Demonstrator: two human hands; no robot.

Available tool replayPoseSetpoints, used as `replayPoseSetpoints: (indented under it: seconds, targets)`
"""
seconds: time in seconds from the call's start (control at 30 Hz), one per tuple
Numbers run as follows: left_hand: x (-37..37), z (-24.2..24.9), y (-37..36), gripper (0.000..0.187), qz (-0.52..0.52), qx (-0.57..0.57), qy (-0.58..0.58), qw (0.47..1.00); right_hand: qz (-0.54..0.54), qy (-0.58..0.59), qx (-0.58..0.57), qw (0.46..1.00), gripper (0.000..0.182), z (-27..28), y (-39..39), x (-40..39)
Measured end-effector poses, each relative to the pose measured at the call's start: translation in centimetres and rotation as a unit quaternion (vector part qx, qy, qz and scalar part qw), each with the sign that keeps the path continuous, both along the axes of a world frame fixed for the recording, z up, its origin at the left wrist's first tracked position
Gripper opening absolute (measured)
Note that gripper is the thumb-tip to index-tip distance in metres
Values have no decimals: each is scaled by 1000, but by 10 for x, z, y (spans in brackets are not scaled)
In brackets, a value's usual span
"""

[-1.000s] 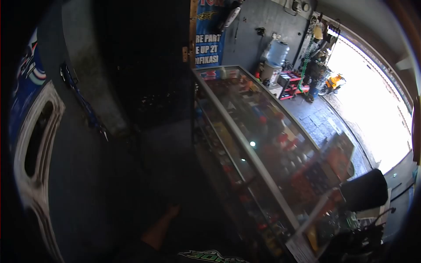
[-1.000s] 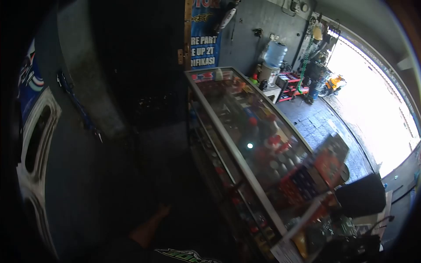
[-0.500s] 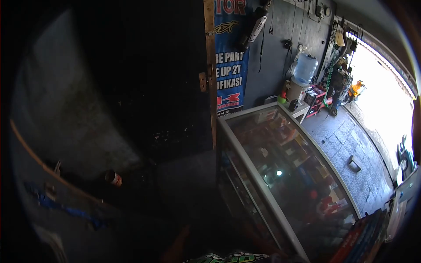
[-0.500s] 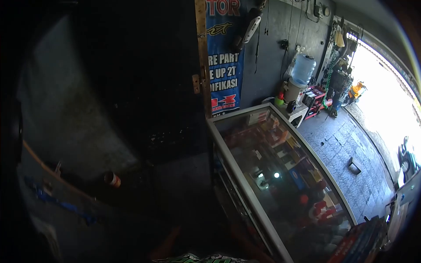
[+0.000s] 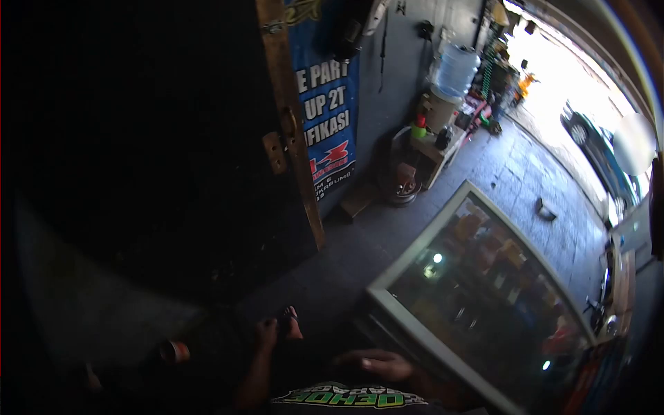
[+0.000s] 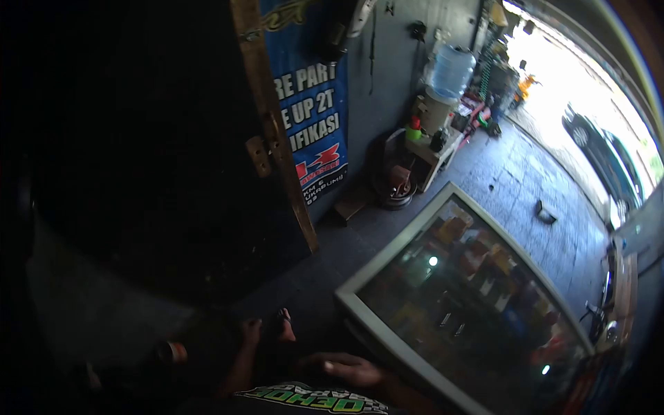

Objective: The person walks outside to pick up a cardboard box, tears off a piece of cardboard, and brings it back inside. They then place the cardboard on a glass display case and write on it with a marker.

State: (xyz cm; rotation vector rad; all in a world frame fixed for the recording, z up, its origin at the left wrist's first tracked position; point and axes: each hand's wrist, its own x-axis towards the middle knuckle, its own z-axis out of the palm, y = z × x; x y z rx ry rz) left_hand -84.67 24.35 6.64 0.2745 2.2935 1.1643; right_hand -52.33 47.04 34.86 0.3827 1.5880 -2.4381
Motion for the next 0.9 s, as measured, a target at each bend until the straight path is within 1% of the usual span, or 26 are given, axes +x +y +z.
replayPoseSetpoints:
  seconds: [0.03, 0.07, 0.1, 0.13, 0.17, 0.2, 0.23, 0.27, 0.3, 0.33, 0.37, 0.4, 0.43, 0.47, 0.5, 0.57, 0.6, 0.67, 0.7, 0.73, 0.77, 0.8, 0.83, 0.87, 0.9]
  targets:
    - [-25, 31, 33, 20, 3, -3, -3, 1000, -16, 130, -206, 970, 60, 1, 1, -20]
    - [-65, 45, 65, 18, -3, -1, -1, 1000, -52, 148, -206, 966, 60, 12, 5, -49]
    - [-109, 49, 88, 18, -47, -7, 6, 999, -103, 213, -176, 955, 61, 29, 12, -73]
    - [-143, 43, 104, 18, -98, -7, 66, 993, -165, 266, -142, 939, 62, 47, 18, -90]
    - [-174, 46, 129, 17, -163, 3, 122, 979, -226, 265, -43, 936, 58, 71, 26, -107]
    - [-201, 47, 155, 17, -229, 17, 169, 959, -295, 241, 61, 923, 54, 91, 34, -115]
    - [-224, 34, 177, 16, -270, 65, 151, 949, -362, 206, 103, 903, 45, 105, 35, -120]
    - [-242, 31, 208, 16, -321, 69, 125, 936, -429, 137, 139, 882, 37, 129, 36, -119]
    - [-249, 42, 243, 16, -349, 34, 89, 932, -505, 100, 232, 825, 29, 127, 40, -120]
    - [-224, 54, 276, 19, -402, 23, 92, 911, -587, 45, 286, 756, 27, 118, 36, -106]
    - [-212, 52, 306, 19, -435, 34, 86, 896, -650, -3, 325, 687, 24, 116, 35, -104]
    - [-208, 56, 331, 21, -498, 57, 112, 858, -721, -40, 310, 619, 22, 116, 34, -99]
    - [-214, 46, 343, 22, -550, 74, 133, 821, -776, -78, 289, 555, 21, 105, 27, -101]
    - [-223, 66, 379, 24, -564, 52, 116, 816, -811, -99, 290, 498, 20, 110, 42, -98]
    - [-224, 58, 404, 24, -565, 51, 118, 815, -837, -123, 298, 442, 19, 104, 42, -91]
    - [-231, 23, 443, 27, -510, 44, 279, 812, -857, -168, 308, 377, 19, 105, 46, -79]
    - [-227, 14, 452, 27, -496, 34, 276, 823, -860, -170, 316, 362, 18, 103, 49, -69]
    - [-229, 10, 477, 27, -366, -28, 211, 906, -876, -151, 315, 332, 18, 97, 55, -54]
    - [-225, 5, 493, 24, -381, -115, 228, 888, -888, -129, 311, 312, 18, 99, 63, -48]
    - [-225, -16, 512, 22, -370, -76, 130, 917, -874, -157, 338, 310, 16, 102, 69, -40]
    - [-201, 26, 529, 24, -425, -30, 85, 901, -858, -188, 365, 309, 14, 111, 79, -35]
    - [-189, 12, 558, 21, -434, 100, 16, 895, -854, -189, 364, 320, 14, 128, 95, -38]
    - [-143, 101, 581, 17, -446, 91, -63, 888, -825, -201, 419, 321, 13, 149, 112, -41]
    - [-111, 157, 610, 15, -484, 185, -27, 855, -793, -211, 475, 318, 12, 172, 130, -45]
    - [-79, 223, 635, 14, -464, 248, -50, 849, -767, -214, 526, 298, 15, 193, 150, -51]
